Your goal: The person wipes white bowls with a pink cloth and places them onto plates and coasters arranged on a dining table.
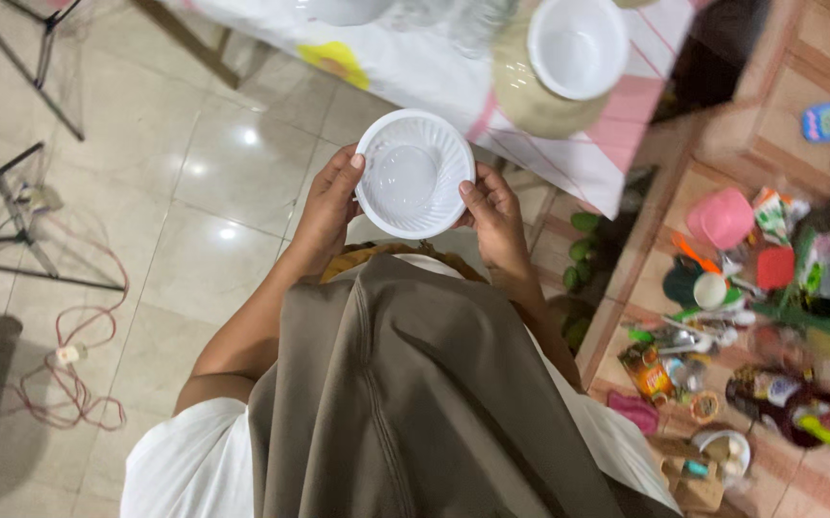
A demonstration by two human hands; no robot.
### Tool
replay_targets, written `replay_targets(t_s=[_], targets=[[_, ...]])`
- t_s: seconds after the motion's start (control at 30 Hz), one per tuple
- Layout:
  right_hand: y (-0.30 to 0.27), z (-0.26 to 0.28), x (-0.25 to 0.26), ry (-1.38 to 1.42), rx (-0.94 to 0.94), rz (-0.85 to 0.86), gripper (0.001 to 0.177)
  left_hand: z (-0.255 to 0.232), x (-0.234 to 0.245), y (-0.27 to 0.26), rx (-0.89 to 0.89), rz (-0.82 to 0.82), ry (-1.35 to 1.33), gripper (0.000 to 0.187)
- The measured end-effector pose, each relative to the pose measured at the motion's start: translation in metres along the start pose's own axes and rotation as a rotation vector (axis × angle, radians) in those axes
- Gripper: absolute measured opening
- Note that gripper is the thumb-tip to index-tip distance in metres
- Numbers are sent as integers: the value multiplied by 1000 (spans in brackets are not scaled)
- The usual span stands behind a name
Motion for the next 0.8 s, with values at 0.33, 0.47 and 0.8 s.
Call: replay_targets(t_s=[0.33,0.47,0.8], targets=[[110,-35,-115,-111,-118,303,32,-18,117,-18,-214,-309,-342,50],[146,-42,-154,-139,-227,391,34,-38,147,-9,-288,-381,-380,51],[269,-15,-224,-90,-302,462,36,-120,197,68,-281,-470,-363,51]])
Point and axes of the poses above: each hand's wrist, its own y-axis towards the middle knuckle, its own x-axis out of the back of the hand, z = x × y, the point moved 7 cm from there along y, towards the middle knuckle, and after that the axes turned 1 degree about -y, right-handed, at the moved point
